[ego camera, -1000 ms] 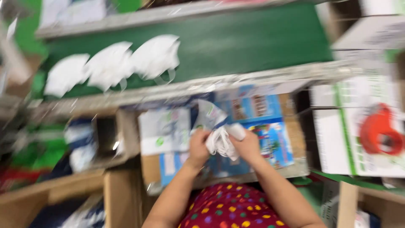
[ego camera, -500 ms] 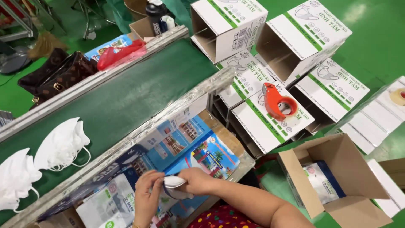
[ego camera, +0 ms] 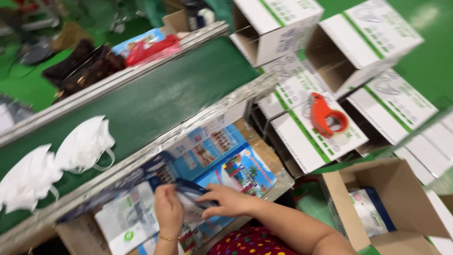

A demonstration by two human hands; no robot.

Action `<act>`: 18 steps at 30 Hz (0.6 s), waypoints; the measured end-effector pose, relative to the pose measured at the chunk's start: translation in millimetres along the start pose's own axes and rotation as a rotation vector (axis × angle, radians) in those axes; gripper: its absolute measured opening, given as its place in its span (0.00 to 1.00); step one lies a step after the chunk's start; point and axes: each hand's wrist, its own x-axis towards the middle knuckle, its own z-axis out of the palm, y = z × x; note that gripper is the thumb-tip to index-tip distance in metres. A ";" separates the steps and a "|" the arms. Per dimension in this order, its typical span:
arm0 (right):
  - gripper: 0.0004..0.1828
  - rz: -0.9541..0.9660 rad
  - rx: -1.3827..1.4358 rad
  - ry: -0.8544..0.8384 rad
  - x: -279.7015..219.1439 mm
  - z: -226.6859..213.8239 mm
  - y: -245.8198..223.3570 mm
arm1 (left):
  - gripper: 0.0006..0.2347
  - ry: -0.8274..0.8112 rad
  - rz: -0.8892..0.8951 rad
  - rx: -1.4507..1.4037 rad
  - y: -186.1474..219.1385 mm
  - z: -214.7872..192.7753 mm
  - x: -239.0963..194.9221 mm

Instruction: Packing face masks into plastic sleeves and cardboard boxes on a factory conveyor belt.

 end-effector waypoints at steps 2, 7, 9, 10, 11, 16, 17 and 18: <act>0.14 0.103 0.000 0.066 -1.0 7.7 26.0 | 0.07 -0.158 0.031 -0.052 40.8 -27.5 14.0; 0.28 0.257 0.295 0.111 9.5 -11.6 -9.0 | 0.05 -0.405 0.072 -0.012 63.5 -39.0 13.3; 0.08 0.277 0.234 0.061 1.4 13.7 22.1 | 0.05 -0.413 0.234 0.046 71.0 -37.2 7.5; 0.08 0.267 0.240 0.038 -1.2 14.7 26.7 | 0.05 -0.398 0.217 0.057 70.3 -34.9 6.8; 0.08 0.280 0.187 0.061 -3.5 15.7 30.8 | 0.04 -0.367 0.276 0.042 69.5 -33.2 6.2; 0.13 0.140 0.384 -0.006 -1.8 8.0 46.6 | 0.06 -0.301 0.274 0.114 56.9 -28.2 3.6; 0.13 0.123 0.324 0.039 -2.8 10.5 51.0 | 0.07 -0.334 0.309 0.105 55.4 -26.3 4.5; 0.12 0.108 0.261 0.093 -4.9 10.5 56.2 | 0.07 -0.370 0.350 0.092 54.5 -22.2 7.2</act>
